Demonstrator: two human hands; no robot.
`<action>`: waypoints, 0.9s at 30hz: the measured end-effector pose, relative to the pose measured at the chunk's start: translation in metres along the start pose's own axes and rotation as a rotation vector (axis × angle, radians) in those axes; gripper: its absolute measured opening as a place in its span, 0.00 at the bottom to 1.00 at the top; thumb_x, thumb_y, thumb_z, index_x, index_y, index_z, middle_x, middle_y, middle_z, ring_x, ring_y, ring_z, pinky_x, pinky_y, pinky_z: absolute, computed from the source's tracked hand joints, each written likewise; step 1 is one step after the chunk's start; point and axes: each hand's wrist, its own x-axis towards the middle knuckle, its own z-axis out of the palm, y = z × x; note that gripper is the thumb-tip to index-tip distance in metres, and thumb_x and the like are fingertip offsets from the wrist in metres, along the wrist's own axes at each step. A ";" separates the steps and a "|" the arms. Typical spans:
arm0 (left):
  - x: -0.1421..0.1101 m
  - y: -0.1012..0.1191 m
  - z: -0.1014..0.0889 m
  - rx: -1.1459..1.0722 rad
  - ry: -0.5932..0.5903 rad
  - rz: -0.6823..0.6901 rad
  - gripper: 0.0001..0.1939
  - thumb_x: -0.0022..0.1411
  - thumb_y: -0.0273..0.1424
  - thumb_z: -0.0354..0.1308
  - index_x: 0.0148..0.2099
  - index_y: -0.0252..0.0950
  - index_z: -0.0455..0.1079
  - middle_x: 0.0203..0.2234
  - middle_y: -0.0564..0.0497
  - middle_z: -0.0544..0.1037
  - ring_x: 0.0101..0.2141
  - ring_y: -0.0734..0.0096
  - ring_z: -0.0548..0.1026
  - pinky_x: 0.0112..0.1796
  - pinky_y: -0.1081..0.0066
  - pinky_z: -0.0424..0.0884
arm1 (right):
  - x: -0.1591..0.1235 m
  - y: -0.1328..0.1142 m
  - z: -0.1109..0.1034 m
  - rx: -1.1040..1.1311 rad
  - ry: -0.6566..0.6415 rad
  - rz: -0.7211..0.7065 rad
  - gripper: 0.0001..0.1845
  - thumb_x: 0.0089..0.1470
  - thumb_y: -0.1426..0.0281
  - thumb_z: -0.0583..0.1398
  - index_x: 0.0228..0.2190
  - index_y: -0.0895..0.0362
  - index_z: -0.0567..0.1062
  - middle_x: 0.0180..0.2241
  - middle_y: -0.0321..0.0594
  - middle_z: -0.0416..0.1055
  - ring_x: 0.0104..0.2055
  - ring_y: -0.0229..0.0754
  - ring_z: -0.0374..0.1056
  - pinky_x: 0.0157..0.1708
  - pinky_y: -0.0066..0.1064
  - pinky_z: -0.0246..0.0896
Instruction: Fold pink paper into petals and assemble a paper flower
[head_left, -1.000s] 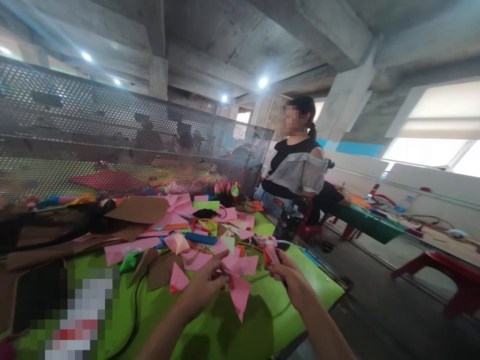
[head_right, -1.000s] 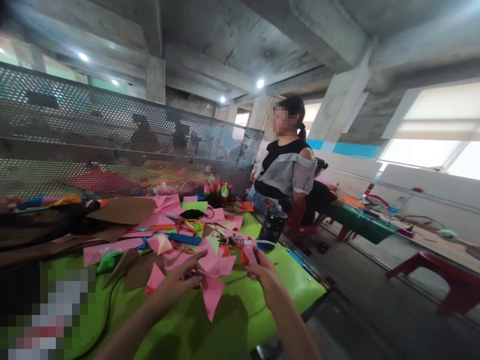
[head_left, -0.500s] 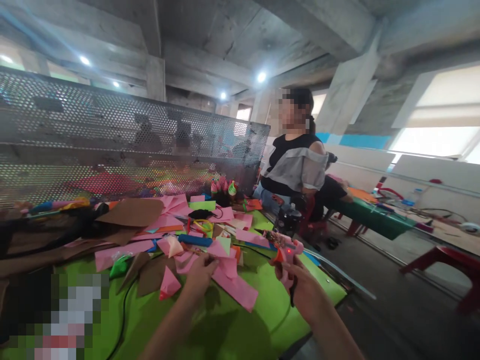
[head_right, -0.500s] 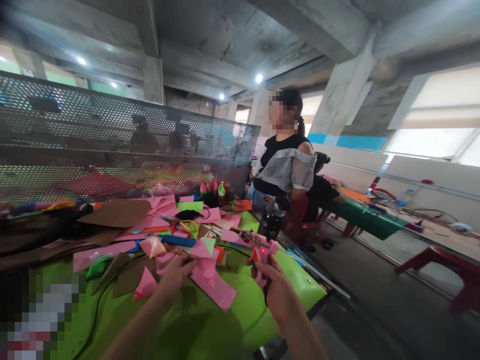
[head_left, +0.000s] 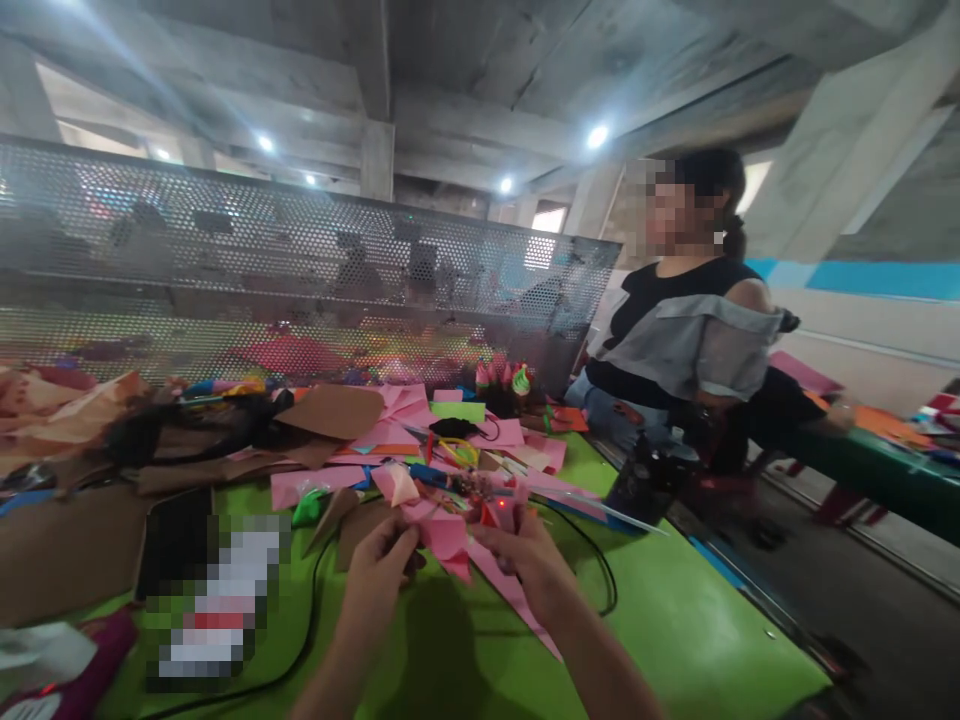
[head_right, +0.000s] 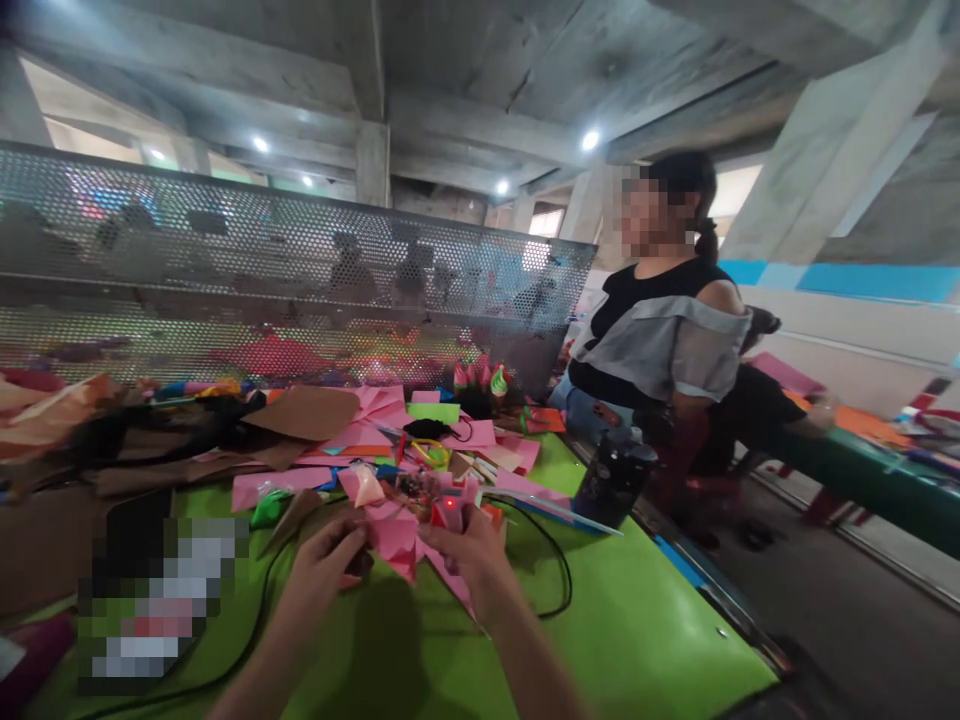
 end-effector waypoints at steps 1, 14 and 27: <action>-0.001 0.000 0.000 -0.003 0.010 -0.004 0.15 0.42 0.44 0.65 0.25 0.37 0.71 0.16 0.56 0.72 0.20 0.72 0.71 0.21 0.77 0.61 | 0.004 0.001 0.008 0.005 -0.024 0.010 0.19 0.32 0.67 0.73 0.28 0.57 0.74 0.20 0.31 0.67 0.19 0.31 0.55 0.17 0.24 0.44; 0.004 -0.006 -0.009 -0.119 0.039 -0.026 0.18 0.40 0.44 0.68 0.25 0.36 0.70 0.16 0.56 0.72 0.19 0.76 0.68 0.22 0.76 0.66 | 0.024 0.012 0.030 0.083 -0.066 0.028 0.25 0.31 0.65 0.74 0.33 0.57 0.73 0.24 0.33 0.72 0.23 0.36 0.65 0.24 0.27 0.59; 0.016 -0.006 -0.014 -0.199 0.096 0.002 0.18 0.41 0.43 0.68 0.22 0.35 0.66 0.14 0.56 0.72 0.14 0.80 0.66 0.18 0.78 0.60 | 0.021 -0.008 0.004 -0.148 -0.216 -0.029 0.19 0.40 0.57 0.71 0.28 0.60 0.80 0.23 0.41 0.74 0.22 0.36 0.59 0.23 0.27 0.48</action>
